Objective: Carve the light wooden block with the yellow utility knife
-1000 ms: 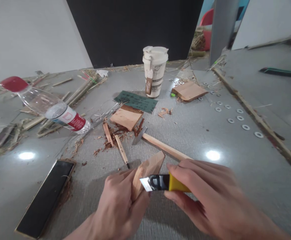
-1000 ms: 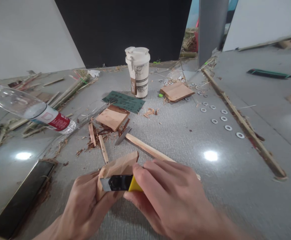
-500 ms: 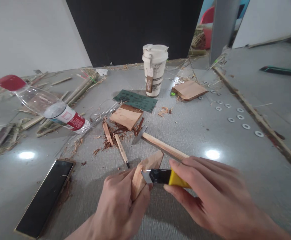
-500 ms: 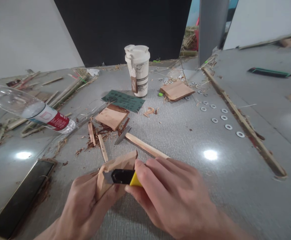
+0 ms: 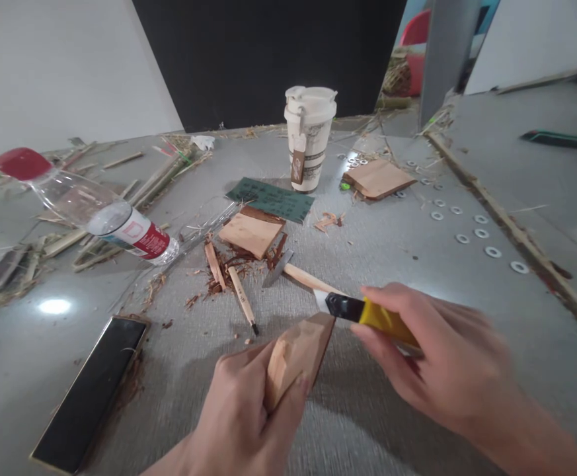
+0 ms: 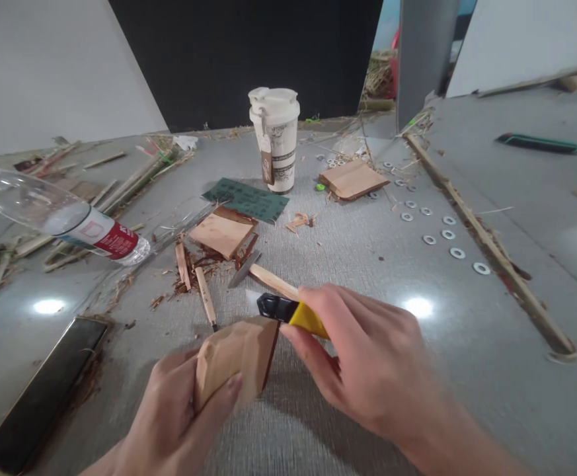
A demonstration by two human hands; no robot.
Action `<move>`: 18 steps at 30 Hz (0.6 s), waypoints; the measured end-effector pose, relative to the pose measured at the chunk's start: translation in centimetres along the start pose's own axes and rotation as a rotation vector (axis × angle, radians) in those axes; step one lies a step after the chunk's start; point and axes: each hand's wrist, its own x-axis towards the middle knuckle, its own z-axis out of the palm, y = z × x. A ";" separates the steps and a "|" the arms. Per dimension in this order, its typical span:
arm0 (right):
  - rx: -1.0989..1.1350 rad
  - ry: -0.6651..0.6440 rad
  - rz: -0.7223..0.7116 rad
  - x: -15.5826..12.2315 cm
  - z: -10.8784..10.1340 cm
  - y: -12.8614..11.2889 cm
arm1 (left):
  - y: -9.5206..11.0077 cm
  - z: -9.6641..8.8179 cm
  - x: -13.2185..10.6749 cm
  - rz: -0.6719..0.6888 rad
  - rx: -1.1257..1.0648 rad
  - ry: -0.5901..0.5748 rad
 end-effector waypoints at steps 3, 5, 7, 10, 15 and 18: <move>0.072 -0.040 -0.011 -0.1 0.3 -0.1 | -0.1 -0.1 -0.1 -0.018 -0.018 -0.013; 0.109 -0.064 -0.026 -0.1 0.5 -0.2 | -0.1 -0.1 -0.1 -0.031 -0.032 -0.023; 0.139 -0.088 -0.028 -0.2 0.7 -0.3 | 0.0 -0.1 -0.1 -0.041 -0.055 -0.035; 0.175 -0.104 0.007 -0.3 1.0 -0.7 | 0.3 -0.2 0.2 -0.052 -0.088 -0.049; 0.299 -0.149 0.115 -0.3 1.7 -1.2 | 0.3 -0.6 0.8 -0.009 -0.193 -0.117; 0.394 -0.156 0.183 -0.3 2.2 -1.8 | -0.4 -0.6 0.5 -0.006 -0.346 -0.259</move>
